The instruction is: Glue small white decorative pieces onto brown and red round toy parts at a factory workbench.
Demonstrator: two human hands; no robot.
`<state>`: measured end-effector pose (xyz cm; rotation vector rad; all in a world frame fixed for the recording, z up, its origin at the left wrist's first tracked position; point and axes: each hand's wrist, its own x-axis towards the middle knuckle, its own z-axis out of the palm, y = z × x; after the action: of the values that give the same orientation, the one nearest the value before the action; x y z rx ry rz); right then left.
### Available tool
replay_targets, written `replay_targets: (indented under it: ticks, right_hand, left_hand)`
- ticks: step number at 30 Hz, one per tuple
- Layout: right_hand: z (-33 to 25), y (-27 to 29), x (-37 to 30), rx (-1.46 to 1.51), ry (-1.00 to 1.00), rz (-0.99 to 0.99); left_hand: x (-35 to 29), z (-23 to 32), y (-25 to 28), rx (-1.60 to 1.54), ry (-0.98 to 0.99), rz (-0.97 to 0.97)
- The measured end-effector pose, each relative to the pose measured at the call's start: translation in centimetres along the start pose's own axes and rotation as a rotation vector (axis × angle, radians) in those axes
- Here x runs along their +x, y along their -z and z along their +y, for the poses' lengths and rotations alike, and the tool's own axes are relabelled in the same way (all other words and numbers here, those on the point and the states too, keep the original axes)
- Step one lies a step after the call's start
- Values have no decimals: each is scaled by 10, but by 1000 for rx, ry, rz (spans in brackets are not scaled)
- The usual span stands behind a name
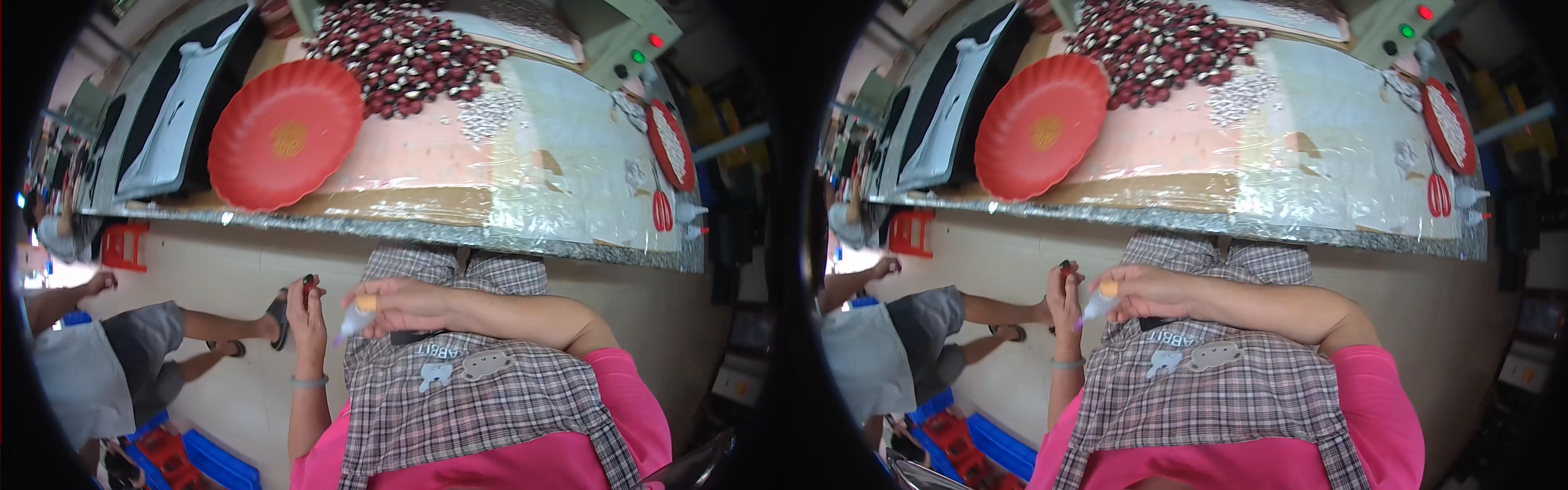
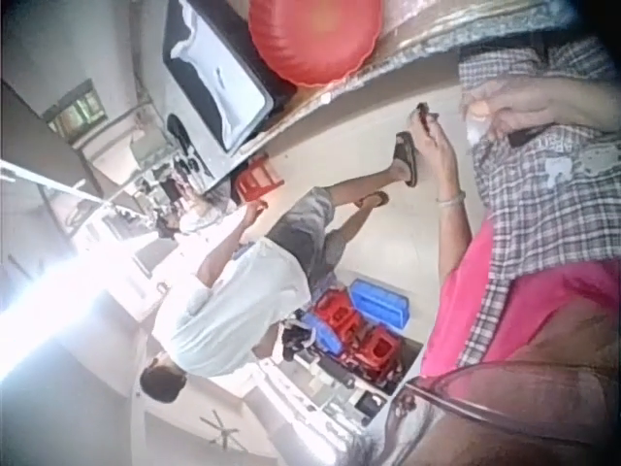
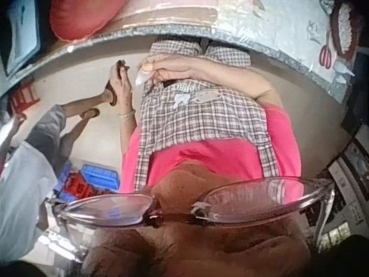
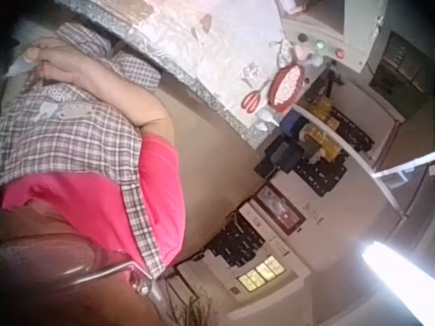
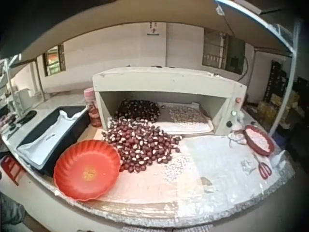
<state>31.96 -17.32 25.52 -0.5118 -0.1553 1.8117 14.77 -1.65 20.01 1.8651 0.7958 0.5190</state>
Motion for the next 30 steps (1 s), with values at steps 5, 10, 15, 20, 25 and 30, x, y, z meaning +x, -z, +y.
replay_targets:
  ticks: [5,10,15,20,25,30]
  right_hand:
    - [-43,-32,-83,-93,255,-4]
    - [-67,-10,-170,-22,773,224]
    - [-69,2,-235,51,1081,363]
    - [-69,23,-261,108,1168,442]
    - [-86,32,-268,71,1233,466]
    - [-114,41,-257,67,1207,393]
  left_hand:
    - [14,125,-26,189,-346,-130]
    - [67,200,-118,225,-744,-439]
    - [107,250,-238,235,-883,-651]
    - [126,271,-332,255,-928,-661]
    - [119,292,-357,13,-982,-727]
    - [129,282,-306,32,-1000,-614]
